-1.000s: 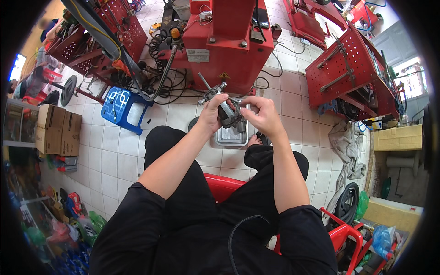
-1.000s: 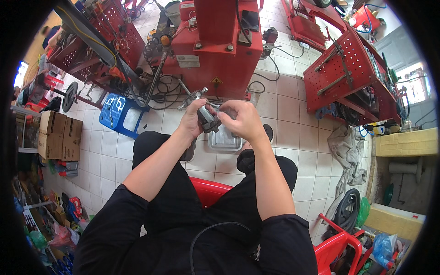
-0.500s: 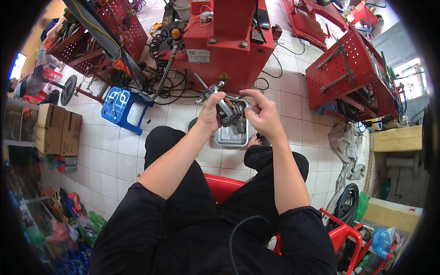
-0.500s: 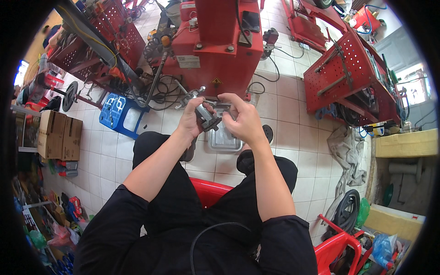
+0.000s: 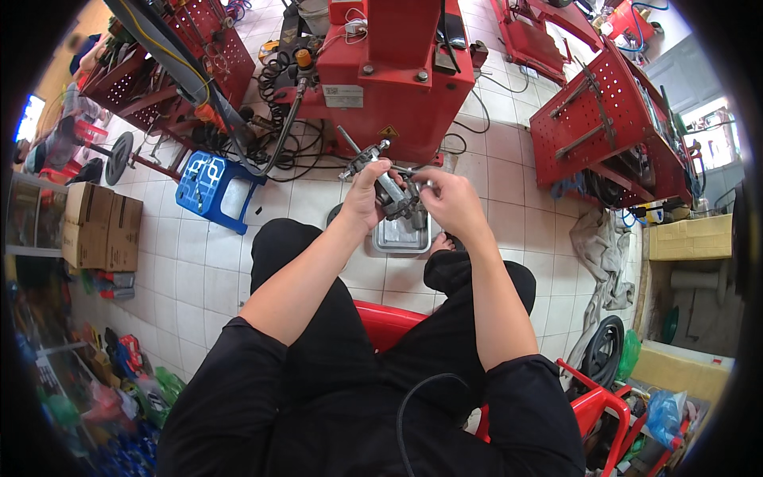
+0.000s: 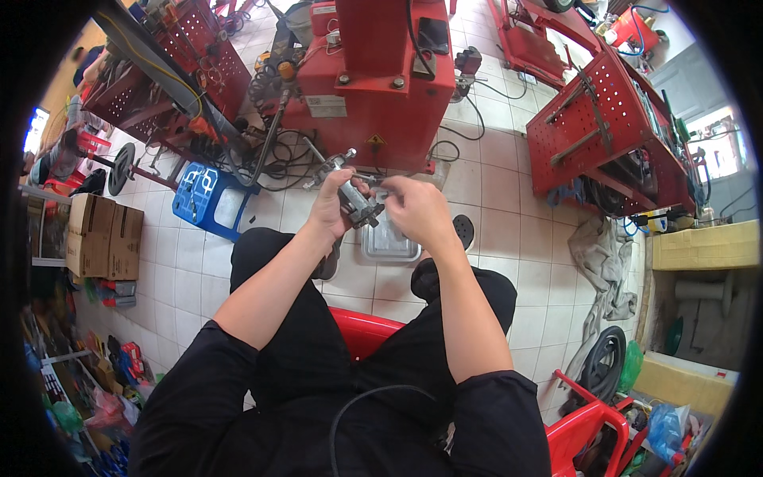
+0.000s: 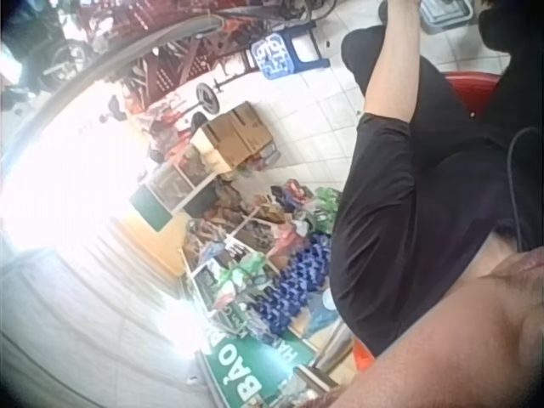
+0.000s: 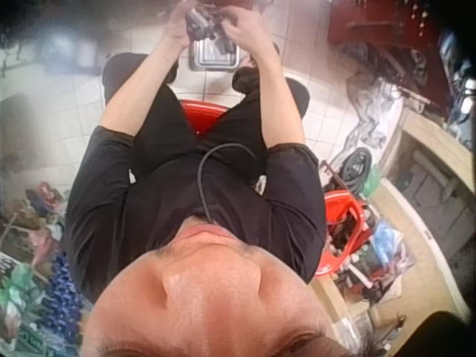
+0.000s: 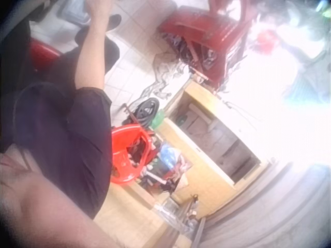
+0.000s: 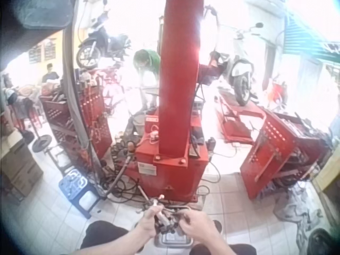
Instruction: The person assembles a mechanical component by hand, inserting a small metal piece into a larger cylindrical part and rotating it to fit. They then pick up a second cylindrical part from a tray and attach it to the first assembly, continuing to adjust and tighten the components.
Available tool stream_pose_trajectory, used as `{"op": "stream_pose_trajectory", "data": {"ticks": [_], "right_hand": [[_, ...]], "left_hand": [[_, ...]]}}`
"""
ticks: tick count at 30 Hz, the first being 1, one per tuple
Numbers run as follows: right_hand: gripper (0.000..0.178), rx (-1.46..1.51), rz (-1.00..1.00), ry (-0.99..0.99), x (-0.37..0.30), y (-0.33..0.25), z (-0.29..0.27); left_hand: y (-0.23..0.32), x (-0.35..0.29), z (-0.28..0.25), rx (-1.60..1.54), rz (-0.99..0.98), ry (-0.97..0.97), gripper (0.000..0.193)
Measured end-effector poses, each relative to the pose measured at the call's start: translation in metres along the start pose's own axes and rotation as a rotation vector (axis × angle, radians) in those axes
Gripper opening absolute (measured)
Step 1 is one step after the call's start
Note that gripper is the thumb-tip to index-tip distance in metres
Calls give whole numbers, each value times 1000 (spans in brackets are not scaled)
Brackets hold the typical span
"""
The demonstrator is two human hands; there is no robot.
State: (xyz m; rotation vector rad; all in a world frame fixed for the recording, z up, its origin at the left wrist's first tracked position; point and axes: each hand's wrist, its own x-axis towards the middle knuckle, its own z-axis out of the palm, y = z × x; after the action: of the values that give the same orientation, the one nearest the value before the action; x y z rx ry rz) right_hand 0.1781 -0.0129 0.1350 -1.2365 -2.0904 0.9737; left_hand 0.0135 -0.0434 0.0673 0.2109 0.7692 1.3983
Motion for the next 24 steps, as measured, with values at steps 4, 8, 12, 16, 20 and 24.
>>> {"op": "stream_pose_trajectory", "data": {"ticks": [4, 8, 12, 16, 20, 24], "right_hand": [[32, 115, -44, 20, -2, -15, -11], [29, -45, -40, -19, -1, -13, -7], [24, -71, 28, 7, 0, -14, -9], [22, 15, 74, -20, -4, -30, -8], [22, 145, 22, -32, -1, -14, 1], [22, 312, 30, -62, 1, -4, 3]], "left_hand": [[3, -2, 4, -8, -24, 12, 32], [2, -2, 3, -6, -12, -3, 32], [2, -2, 4, -11, -6, -12, 27], [1, -5, 8, -40, 0, -13, 26], [0, -5, 6, -53, -23, -6, 26], [1, -6, 10, -48, -24, -17, 29]]}}
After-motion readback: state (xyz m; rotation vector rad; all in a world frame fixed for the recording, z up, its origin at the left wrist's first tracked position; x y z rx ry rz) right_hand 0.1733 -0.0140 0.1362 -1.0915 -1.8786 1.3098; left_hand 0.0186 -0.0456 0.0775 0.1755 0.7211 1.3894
